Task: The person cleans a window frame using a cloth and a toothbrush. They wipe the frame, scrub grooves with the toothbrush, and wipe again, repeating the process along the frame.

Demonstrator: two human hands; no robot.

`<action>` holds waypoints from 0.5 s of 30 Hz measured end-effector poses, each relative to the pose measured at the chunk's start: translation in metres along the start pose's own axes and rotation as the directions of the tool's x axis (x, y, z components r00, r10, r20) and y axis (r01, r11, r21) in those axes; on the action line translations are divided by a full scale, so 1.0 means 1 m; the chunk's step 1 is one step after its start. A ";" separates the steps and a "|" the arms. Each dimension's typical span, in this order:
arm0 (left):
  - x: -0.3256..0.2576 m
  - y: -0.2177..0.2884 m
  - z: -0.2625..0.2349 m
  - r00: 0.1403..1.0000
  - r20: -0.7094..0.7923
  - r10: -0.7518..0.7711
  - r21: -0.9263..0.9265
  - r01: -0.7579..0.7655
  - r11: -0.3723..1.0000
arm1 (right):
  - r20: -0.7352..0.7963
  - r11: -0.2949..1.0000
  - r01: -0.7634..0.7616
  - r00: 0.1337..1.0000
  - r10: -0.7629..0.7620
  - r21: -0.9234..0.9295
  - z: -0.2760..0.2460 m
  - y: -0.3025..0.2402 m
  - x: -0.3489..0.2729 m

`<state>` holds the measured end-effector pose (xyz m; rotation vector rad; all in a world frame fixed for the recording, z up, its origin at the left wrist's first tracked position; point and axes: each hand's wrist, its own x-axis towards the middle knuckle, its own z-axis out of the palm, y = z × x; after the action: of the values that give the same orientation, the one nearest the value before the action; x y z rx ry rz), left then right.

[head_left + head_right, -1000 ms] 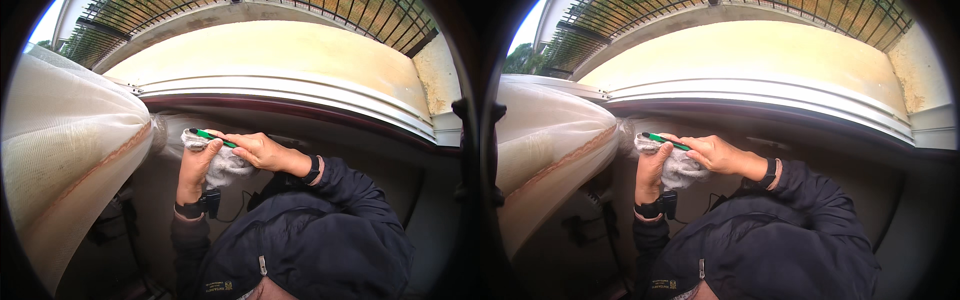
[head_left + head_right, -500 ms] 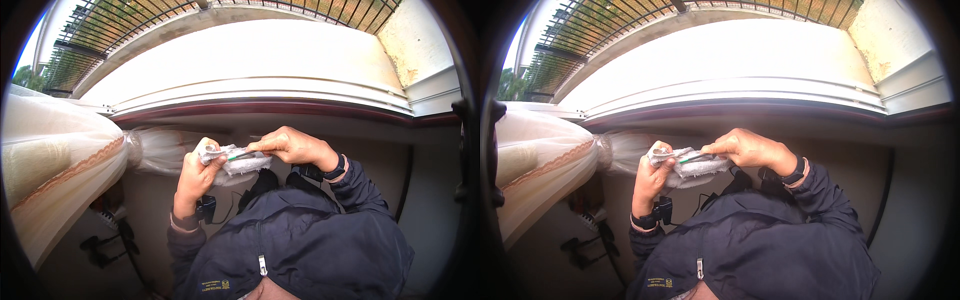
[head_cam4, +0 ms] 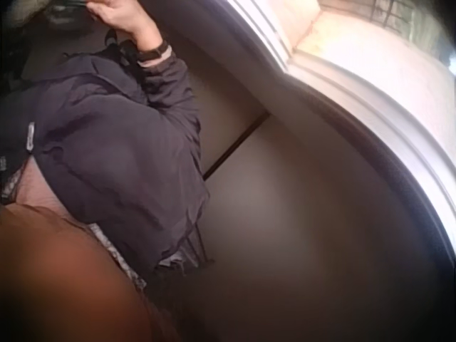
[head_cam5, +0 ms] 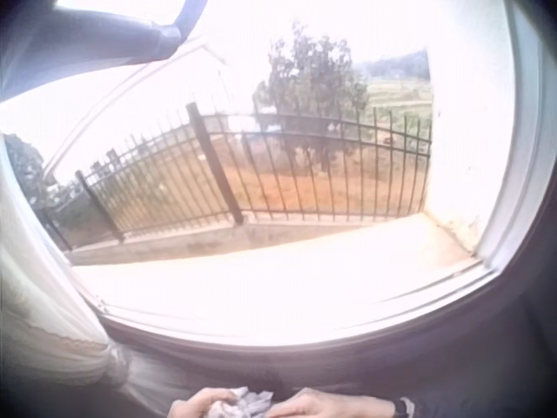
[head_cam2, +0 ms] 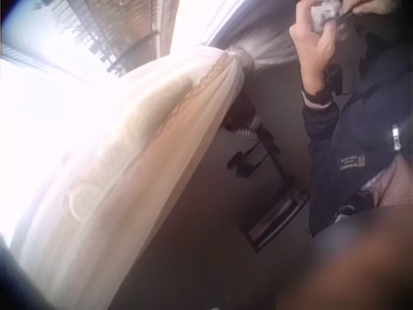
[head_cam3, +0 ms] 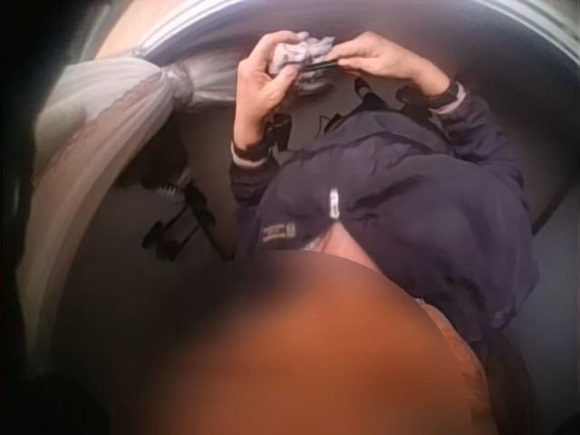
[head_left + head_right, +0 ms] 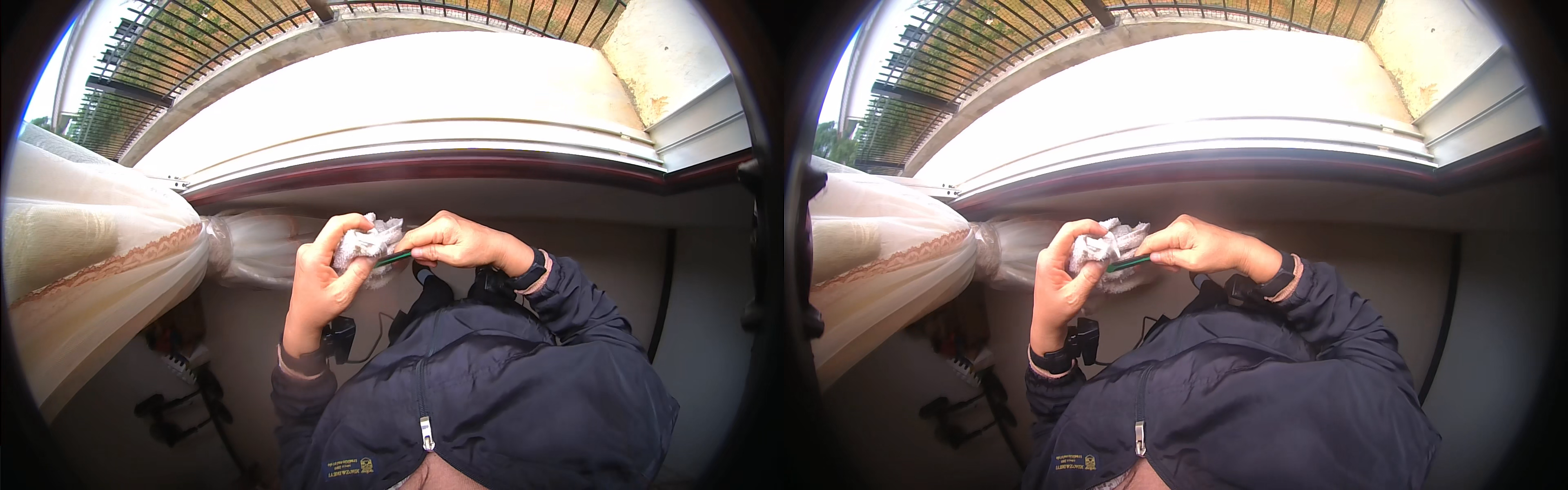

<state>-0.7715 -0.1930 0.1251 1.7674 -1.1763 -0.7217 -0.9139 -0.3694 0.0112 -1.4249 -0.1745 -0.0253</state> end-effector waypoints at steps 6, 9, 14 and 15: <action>-0.005 0.010 0.004 0.993 0.113 -0.042 -0.066 0.050 0.997 | -0.158 0.969 0.157 0.969 -0.188 -0.189 0.008 -0.017 -0.010; -0.003 0.000 0.009 0.987 0.147 -0.059 -0.540 0.130 0.832 | -0.318 0.985 0.165 0.938 -0.138 0.058 0.017 -0.015 -0.003; -0.007 -0.017 0.027 0.998 0.053 -0.039 0.278 0.023 0.960 | -0.450 0.918 0.322 0.801 -0.394 -0.232 0.034 -0.007 0.016; -0.007 -0.017 0.031 0.994 0.058 -0.092 0.390 0.062 0.919 | -0.433 0.883 0.355 0.774 -0.462 -0.307 0.035 -0.010 0.017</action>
<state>-0.7928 -0.1940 0.0958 2.1400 -1.3796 -0.6359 -0.9019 -0.3351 0.0281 -1.5177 -0.0535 -0.7939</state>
